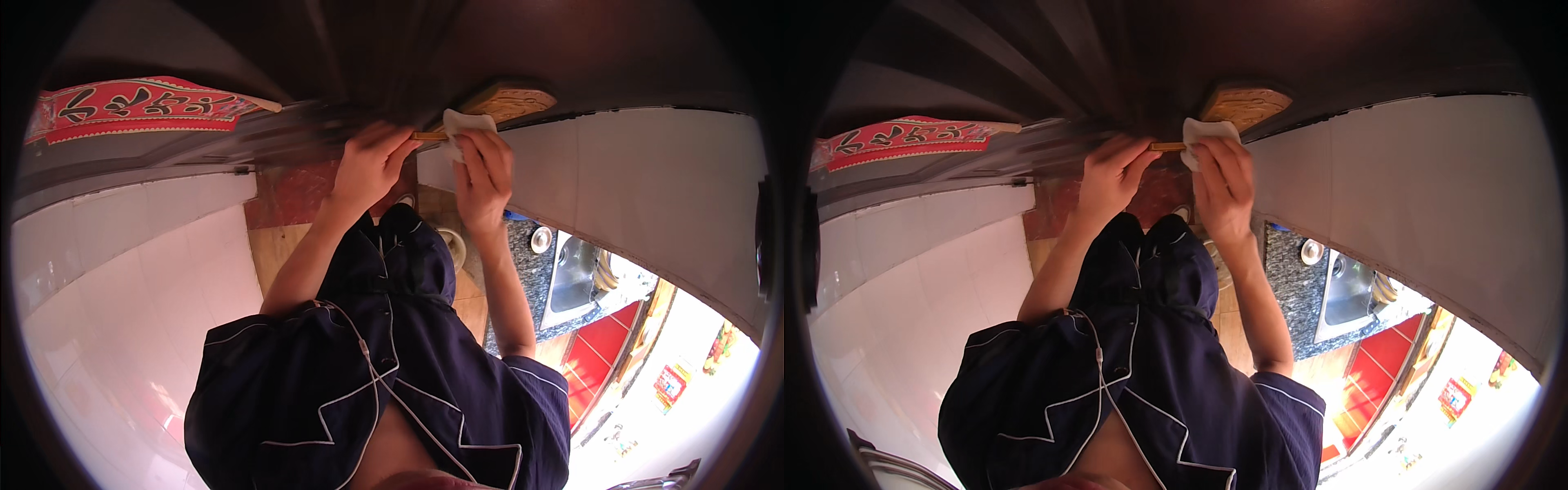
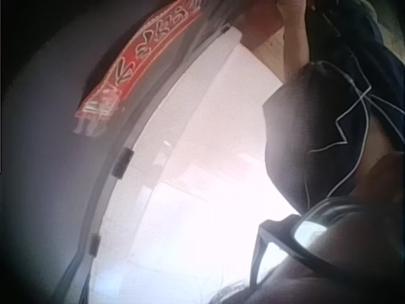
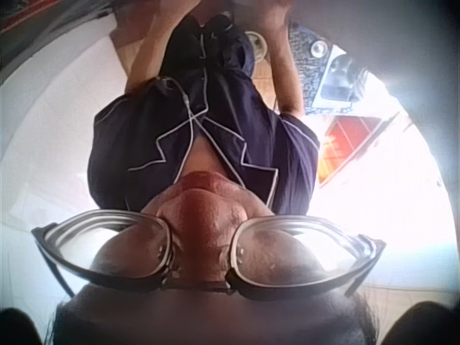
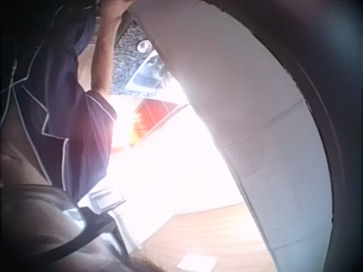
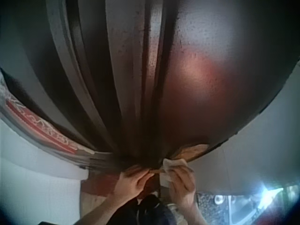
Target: The person cleans a door by hand with a cloth, first rinsing the cloth in a sink and then wiping the door's surface and handle.
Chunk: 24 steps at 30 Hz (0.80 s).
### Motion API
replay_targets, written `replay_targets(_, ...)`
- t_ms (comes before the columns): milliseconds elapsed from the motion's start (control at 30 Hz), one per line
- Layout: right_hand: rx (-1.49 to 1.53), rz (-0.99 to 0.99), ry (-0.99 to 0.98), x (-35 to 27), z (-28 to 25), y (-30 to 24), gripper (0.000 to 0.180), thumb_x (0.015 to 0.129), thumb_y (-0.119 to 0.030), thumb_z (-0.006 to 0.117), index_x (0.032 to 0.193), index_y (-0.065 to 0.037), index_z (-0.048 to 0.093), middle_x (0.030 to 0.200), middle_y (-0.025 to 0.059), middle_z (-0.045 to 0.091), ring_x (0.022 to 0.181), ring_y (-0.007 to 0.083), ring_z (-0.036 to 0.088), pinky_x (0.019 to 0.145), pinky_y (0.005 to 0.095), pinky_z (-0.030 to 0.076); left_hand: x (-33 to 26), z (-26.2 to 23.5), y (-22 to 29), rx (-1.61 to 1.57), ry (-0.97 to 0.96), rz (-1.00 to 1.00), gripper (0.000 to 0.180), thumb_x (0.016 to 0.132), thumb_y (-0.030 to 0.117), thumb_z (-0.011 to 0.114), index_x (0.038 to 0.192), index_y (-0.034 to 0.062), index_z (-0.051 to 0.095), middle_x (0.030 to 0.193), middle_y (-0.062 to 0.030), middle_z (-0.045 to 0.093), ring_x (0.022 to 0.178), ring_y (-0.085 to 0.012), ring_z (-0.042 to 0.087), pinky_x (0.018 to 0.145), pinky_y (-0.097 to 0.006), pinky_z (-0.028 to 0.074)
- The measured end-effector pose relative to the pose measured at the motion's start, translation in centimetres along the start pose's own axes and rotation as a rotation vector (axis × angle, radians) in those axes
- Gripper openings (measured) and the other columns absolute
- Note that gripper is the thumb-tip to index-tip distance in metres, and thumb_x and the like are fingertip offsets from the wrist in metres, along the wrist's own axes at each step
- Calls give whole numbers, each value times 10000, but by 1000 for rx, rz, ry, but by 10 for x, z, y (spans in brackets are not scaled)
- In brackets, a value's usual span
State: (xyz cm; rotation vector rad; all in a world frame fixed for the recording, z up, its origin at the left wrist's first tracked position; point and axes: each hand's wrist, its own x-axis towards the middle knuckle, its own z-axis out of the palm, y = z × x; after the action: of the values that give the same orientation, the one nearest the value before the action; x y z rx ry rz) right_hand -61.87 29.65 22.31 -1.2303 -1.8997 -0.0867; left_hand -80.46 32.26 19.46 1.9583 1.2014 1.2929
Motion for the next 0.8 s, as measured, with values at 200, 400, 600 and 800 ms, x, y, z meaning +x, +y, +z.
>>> replay_targets(200,39,-98,-67,7,8,-7,287,719,114,655,996,44,687,1070,126,661,1016,311,621,840,385,536,-1,0,-3,-26,60,43,136,841,64,732,936,-13,674,780,-131,639,666,-298,594,592,-385,473)
replay_targets(400,-64,-76,-3,1,-3,7,275,715,86,680,985,40,688,1063,126,659,1007,314,626,839,397,544,1,0,-3,-22,10,46,126,840,54,728,929,-17,674,765,-129,630,664,-300,587,591,-381,470)
replay_targets(600,53,-85,-17,6,20,-13,284,708,100,663,984,35,687,1065,120,658,1012,306,626,844,400,546,1,2,-7,-29,40,88,131,838,62,734,929,-14,678,739,-126,612,650,-301,570,583,-380,459)
replay_targets(800,-8,-104,-46,5,-3,9,289,699,109,654,975,32,687,1075,117,657,1023,302,625,828,396,545,4,-3,-4,-29,-20,27,130,837,45,729,941,-16,683,728,-131,603,647,-296,569,579,-378,455)
